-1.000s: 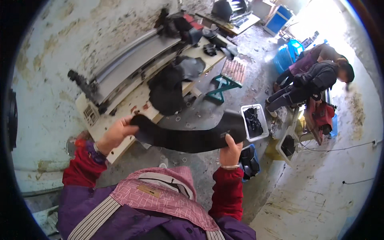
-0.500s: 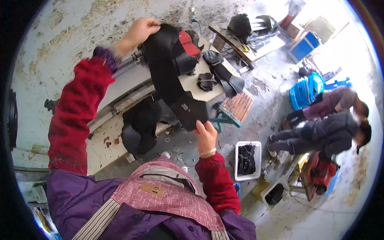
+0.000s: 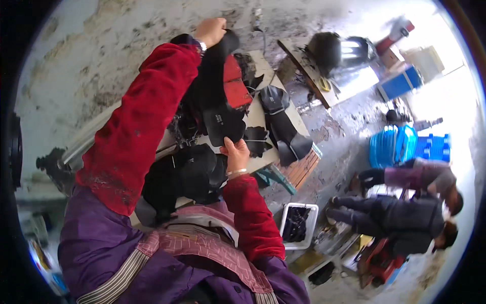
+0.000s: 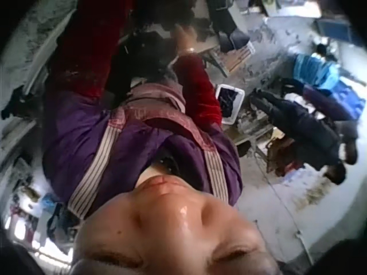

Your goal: The person repeatedly feeds black shoe parts through a roller machine to smooth or flatten them. They retrieve parts from a nearby pile, run them through the machine, and place them back. The person also fetches water from a tap and pours it onto the machine's rollers.

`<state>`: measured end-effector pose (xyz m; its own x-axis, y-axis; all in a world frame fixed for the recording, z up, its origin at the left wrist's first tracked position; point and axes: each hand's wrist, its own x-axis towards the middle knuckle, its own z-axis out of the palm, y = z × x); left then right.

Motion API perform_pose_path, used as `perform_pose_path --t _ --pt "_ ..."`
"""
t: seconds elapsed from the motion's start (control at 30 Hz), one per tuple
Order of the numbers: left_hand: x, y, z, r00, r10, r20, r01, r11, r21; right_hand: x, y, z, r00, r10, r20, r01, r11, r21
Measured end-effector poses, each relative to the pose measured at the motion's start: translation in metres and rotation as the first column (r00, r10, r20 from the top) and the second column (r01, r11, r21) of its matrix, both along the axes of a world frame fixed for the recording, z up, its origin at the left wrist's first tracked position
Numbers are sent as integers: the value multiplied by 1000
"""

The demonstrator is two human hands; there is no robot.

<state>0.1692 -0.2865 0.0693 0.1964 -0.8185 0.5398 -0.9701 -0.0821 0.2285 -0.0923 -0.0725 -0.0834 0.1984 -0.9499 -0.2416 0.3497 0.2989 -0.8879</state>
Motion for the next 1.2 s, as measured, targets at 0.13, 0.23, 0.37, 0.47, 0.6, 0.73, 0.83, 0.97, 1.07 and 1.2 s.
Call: perform_pose_path --t 0.13,0.23,0.37,0.47,0.6,0.73,0.83,0.97,1.07,1.2 --pt "0 15 -41 994 57 -95 -80 960 -269 -11 -15 -37 972 122 -200 -117 992 36" --pt "-56 104 11 838 -416 -353 373 909 -186 -68 -17 -66 889 137 -438 -155 988 -7" --pt "-96 296 2 811 -499 -304 543 836 76 -111 -7 -56 782 355 -513 -371 926 75" --pt "-108 404 -92 918 -46 -395 264 813 519 -99 -13 -29 681 531 -503 -585 808 61" --pt "-120 433 -153 957 267 -110 -182 852 491 -42 -17 30 556 566 -608 -765 635 -108" --pt "-120 423 -173 947 295 -125 -214 873 439 10 -16 83 520 551 -653 -844 451 -291" --pt "-107 426 -177 955 262 -141 -185 894 408 43 -7 114 527 473 -706 -849 324 -417" --pt "-94 429 -179 982 158 -100 -110 920 375 82 14 150 597 377 -708 -790 121 -601" --pt "-87 433 -180 996 24 -84 -8 981 192 102 32 168 586 349 -731 -795 73 -602" --pt "-88 452 -163 935 -176 -307 145 982 -123 119 51 182 523 266 -810 -811 -138 -569"
